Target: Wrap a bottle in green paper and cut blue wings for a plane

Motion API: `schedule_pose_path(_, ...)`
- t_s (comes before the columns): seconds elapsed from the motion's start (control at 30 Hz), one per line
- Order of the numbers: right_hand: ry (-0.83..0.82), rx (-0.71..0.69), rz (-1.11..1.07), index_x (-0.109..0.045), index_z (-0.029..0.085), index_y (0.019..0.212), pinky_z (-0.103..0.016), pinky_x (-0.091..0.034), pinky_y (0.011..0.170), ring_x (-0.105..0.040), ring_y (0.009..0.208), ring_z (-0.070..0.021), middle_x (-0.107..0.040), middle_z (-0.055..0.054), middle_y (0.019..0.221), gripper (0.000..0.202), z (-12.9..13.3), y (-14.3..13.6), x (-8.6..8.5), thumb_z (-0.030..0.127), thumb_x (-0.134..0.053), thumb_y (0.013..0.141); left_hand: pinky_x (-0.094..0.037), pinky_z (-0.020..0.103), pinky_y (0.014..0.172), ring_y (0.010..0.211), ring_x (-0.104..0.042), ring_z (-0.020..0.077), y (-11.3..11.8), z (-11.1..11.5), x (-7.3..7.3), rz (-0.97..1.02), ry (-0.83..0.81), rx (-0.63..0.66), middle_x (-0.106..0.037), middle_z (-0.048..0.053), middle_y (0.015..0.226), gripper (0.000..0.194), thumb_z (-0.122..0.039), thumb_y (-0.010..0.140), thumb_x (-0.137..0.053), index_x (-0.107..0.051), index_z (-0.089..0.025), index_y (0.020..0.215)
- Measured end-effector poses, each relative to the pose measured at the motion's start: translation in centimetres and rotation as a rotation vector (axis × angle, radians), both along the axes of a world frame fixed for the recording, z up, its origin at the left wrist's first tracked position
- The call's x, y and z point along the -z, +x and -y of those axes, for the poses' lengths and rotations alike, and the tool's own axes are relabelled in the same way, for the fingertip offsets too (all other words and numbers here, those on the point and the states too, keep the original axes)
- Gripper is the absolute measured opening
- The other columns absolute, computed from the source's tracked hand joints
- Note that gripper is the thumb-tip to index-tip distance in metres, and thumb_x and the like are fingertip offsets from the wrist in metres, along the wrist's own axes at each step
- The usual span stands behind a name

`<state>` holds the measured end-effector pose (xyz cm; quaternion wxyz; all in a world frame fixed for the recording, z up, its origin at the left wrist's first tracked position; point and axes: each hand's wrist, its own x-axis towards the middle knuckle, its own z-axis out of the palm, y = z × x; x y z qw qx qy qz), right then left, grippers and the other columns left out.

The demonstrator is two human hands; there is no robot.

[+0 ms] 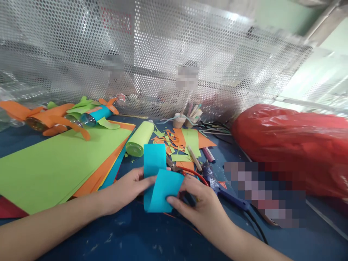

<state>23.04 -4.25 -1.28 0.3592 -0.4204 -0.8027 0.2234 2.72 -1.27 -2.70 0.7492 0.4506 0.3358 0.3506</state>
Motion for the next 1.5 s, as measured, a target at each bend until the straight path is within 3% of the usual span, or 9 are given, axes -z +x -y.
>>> schedule_pose_path(0.17, -0.116, 0.147, -0.031, -0.049, 0.022, 0.061, -0.024, -0.039, 0.051, -0.05, 0.056, -0.0138, -0.052, 0.003, 0.059, 0.029, -0.6, 0.2, 0.2, 0.036, -0.068, 0.078, -0.047, 0.04, 0.096, 0.113, -0.061, 0.0277, -0.4, 0.8, 0.0, 0.034, 0.047, 0.19, -0.07, 0.008, 0.117, 0.053, -0.06, 0.092, -0.04, -0.067, -0.021, 0.117)
schedule_pose_path(0.3, -0.151, 0.171, -0.02, -0.05, 0.022, 0.061, -0.024, -0.037, 0.05, -0.048, 0.055, -0.0131, -0.052, 0.003, 0.058, 0.029, -0.7, 0.1, 0.1, 0.036, -0.069, 0.077, -0.051, 0.035, 0.087, 0.104, -0.064, 0.0275, -0.4, 1.4, -0.3, -0.312, 0.323, 0.25, -0.072, 0.006, 0.11, 0.044, -0.045, 0.079, -0.069, -0.064, -0.021, 0.115)
schedule_pose_path(0.4, -0.182, 0.179, -0.063, -0.049, 0.022, 0.065, -0.024, -0.038, 0.051, -0.047, 0.056, -0.0128, -0.05, 0.004, 0.06, 0.027, -0.6, 0.1, 0.0, 0.034, -0.07, 0.076, -0.053, 0.031, 0.074, 0.089, -0.068, 0.0261, -0.3, 1.8, -0.6, -0.531, 0.375, 0.235, -0.074, 0.005, 0.095, 0.035, -0.043, 0.078, -0.07, -0.067, -0.018, 0.102)
schedule_pose_path(0.57, -0.287, 0.106, -0.307, -0.052, 0.022, 0.101, -0.027, -0.048, 0.069, -0.056, 0.079, -0.0163, -0.059, -0.002, 0.09, 0.026, -0.9, 0.1, 0.3, 0.035, -0.065, 0.083, -0.051, 0.029, 0.086, 0.101, -0.067, 0.0245, -0.1, 1.7, -1.3, -0.437, 0.424, 0.353, -0.073, 0.005, 0.107, 0.026, -0.032, 0.088, -0.058, -0.068, -0.018, 0.107)
schedule_pose_path(0.7, -0.394, 0.032, -0.418, -0.057, 0.02, 0.084, -0.023, -0.043, 0.059, -0.052, 0.065, -0.0123, -0.056, 0.002, 0.074, 0.019, -1.1, 0.2, 0.2, 0.039, -0.058, 0.089, -0.052, 0.028, 0.086, 0.102, -0.068, 0.0234, -0.1, 1.6, -1.7, -0.403, 0.417, 0.397, -0.074, 0.003, 0.107, 0.025, -0.025, 0.091, -0.054, -0.07, -0.02, 0.108)
schedule_pose_path(0.8, -0.391, 0.075, -0.453, -0.056, 0.02, 0.074, -0.023, -0.039, 0.054, -0.047, 0.059, -0.011, -0.052, 0.003, 0.065, 0.024, -1.0, 0.3, 0.0, 0.039, -0.064, 0.085, -0.053, 0.029, 0.086, 0.101, -0.068, 0.0232, 0.1, 1.5, -1.2, -0.385, 0.384, 0.357, -0.074, 0.003, 0.107, 0.026, -0.022, 0.089, -0.056, -0.069, -0.021, 0.111)
schedule_pose_path(0.97, -0.364, 0.18, -0.564, -0.058, 0.019, 0.077, -0.023, -0.041, 0.057, -0.048, 0.06, -0.0113, -0.054, 0.003, 0.066, 0.025, -1.4, 0.5, -0.4, 0.041, -0.071, 0.077, -0.051, 0.033, 0.088, 0.101, -0.066, 0.0227, 0.4, 0.5, 0.2, -0.204, 0.311, 0.197, -0.069, 0.007, 0.117, 0.043, -0.026, 0.084, -0.066, -0.057, -0.019, 0.125)
schedule_pose_path(1.17, -0.336, 0.221, -0.662, -0.055, 0.021, 0.075, -0.022, -0.043, 0.058, -0.049, 0.061, -0.0111, -0.052, 0.004, 0.068, 0.029, -2.0, 0.9, -0.8, 0.042, -0.075, 0.073, -0.052, 0.028, 0.075, 0.081, -0.068, 0.0186, 0.6, -0.1, 0.0, -0.234, 0.197, 0.099, -0.075, 0.008, 0.097, 0.041, -0.036, 0.075, -0.074, -0.066, -0.013, 0.108)
schedule_pose_path(1.5, -0.364, 0.277, -0.657, -0.054, 0.021, 0.073, -0.024, -0.042, 0.057, -0.048, 0.057, -0.0113, -0.051, 0.005, 0.061, 0.032, -2.3, 0.9, -0.9, 0.049, -0.07, 0.075, -0.052, 0.026, 0.074, 0.077, -0.065, 0.0166, 0.9, 0.0, 0.9, -0.163, 0.139, -0.011, -0.075, 0.0, 0.079, 0.027, -0.041, 0.07, -0.078, -0.075, -0.019, 0.087)
